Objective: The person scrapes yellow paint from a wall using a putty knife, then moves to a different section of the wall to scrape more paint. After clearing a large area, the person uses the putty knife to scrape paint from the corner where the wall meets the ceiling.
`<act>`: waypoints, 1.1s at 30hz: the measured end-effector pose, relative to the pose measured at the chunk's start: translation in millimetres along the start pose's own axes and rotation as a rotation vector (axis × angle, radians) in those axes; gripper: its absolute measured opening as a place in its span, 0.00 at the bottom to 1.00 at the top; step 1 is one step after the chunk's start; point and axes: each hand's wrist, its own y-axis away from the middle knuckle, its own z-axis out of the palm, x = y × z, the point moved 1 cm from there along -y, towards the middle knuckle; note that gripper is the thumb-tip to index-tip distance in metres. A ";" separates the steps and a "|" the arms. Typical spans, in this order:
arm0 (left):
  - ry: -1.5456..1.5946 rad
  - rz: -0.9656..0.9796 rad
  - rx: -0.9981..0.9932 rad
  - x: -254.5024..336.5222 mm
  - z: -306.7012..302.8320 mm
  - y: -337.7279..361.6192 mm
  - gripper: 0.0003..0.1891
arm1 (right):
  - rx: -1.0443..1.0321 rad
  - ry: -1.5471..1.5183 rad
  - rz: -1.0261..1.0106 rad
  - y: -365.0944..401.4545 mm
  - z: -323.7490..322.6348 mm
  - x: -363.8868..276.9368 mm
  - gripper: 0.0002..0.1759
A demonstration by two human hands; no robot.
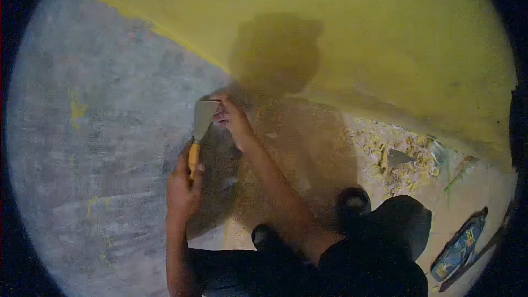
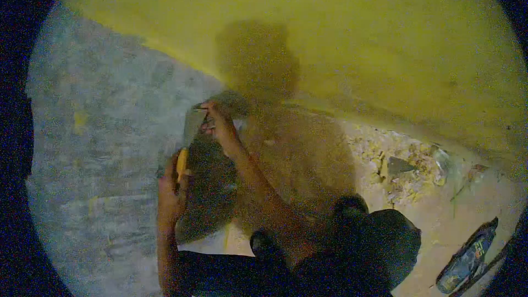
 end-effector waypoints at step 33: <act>0.749 -0.242 0.149 -28.2 -27.7 11.0 0.21 | -0.211 0.350 -0.385 6.0 41.6 -22.4 0.13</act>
